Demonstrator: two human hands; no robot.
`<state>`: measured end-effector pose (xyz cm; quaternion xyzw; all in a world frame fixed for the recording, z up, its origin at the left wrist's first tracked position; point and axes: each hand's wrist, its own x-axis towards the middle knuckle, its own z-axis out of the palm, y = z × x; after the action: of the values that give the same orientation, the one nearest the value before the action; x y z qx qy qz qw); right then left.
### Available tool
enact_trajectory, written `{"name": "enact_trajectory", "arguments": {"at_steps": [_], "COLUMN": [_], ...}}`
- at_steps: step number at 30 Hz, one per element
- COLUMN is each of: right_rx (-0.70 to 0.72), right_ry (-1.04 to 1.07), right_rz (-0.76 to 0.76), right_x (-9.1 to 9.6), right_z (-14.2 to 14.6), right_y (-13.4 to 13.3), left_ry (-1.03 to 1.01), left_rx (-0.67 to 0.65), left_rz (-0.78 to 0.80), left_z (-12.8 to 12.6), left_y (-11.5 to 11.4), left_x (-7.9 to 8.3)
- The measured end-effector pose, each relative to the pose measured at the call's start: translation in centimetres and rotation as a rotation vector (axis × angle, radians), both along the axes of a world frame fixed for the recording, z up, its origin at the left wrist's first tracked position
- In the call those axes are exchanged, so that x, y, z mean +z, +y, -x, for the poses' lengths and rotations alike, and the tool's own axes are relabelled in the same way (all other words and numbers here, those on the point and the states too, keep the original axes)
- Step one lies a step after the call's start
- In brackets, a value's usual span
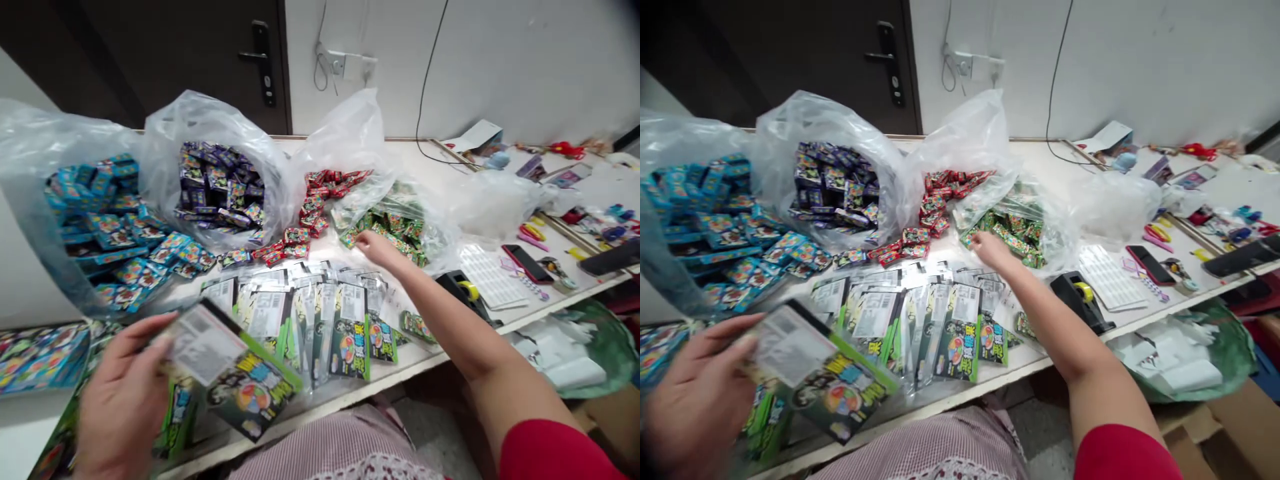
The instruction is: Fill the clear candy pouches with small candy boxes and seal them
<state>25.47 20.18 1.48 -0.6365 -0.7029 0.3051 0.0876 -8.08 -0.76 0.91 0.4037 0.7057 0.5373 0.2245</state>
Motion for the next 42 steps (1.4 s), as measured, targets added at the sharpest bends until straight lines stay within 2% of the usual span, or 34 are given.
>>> {"name": "enact_trajectory", "arguments": {"at_steps": [2,4,7,9,11,13,18,22,25,28,30,31,33,35,36,38,40,42], "right_rx": [-0.181,-0.289,-0.355,-0.368,-0.369,-0.352,-0.244,-0.174,-0.146,-0.047,0.047,0.098,0.219,0.403,0.503,0.677,0.782,0.788], "right_ry": [-0.086,-0.12,-0.07,0.02,0.147,0.299,0.668,0.84,0.912,0.963,0.959,0.931,0.84,0.728,0.677,0.596,0.54,0.534], "right_rz": [-0.107,-0.157,-0.202,-0.231,-0.236,-0.206,-0.015,0.136,0.195,0.187,0.101,0.009,-0.263,-0.558,-0.67,-0.79,-0.807,-0.78], "right_x": [-0.6,-1.7,-3.7,-4.9,-5.6,-6.0,-5.2,-3.7,-2.7,-2.0,-1.7,-1.6,-1.4,-1.4,-1.5,-1.7,-1.9,-2.1], "right_z": [-4.4,-7.6,-9.9,-10.1,-9.6,-8.7,-5.1,-2.3,-0.4,1.8,3.6,4.5,6.3,7.6,8.0,8.4,8.2,7.6], "right_y": [2.0,3.0,3.2,3.1,2.8,2.3,-0.2,-2.6,-4.1,-5.7,-7.1,-7.9,-9.5,-11.2,-11.9,-12.9,-13.5,-13.5], "left_ry": [-0.249,-0.439,-0.533,-0.474,-0.354,-0.268,-0.121,0.137,0.296,0.17,-0.06,-0.193,-0.503,-0.822,-0.919,-0.991,-0.96,-0.936], "left_rx": [0.154,0.199,0.196,0.189,0.167,0.119,-0.013,-0.114,-0.041,-0.044,-0.184,-0.285,-0.507,-0.618,-0.616,-0.544,-0.455,-0.424], "left_rz": [-0.083,-0.094,0.007,0.067,0.126,0.21,0.351,0.413,0.358,0.205,0.159,0.173,0.184,0.142,0.105,0.028,-0.016,-0.013], "left_z": [1.1,1.5,1.9,2.5,3.2,3.7,3.5,4.1,4.3,2.2,-0.4,-1.9,-4.8,-6.9,-7.6,-8.1,-7.8,-7.3], "left_y": [0.6,1.2,1.5,1.1,0.4,-0.2,-1.1,-1.9,-2.5,-2.5,-1.9,-1.4,-0.2,0.9,1.4,1.8,1.7,1.3], "left_x": [-0.1,-0.8,-2.9,-4.5,-5.5,-5.7,-4.0,-3.7,-3.3,-1.8,-0.5,0.1,0.9,1.1,1.0,0.8,0.4,0.1]}}
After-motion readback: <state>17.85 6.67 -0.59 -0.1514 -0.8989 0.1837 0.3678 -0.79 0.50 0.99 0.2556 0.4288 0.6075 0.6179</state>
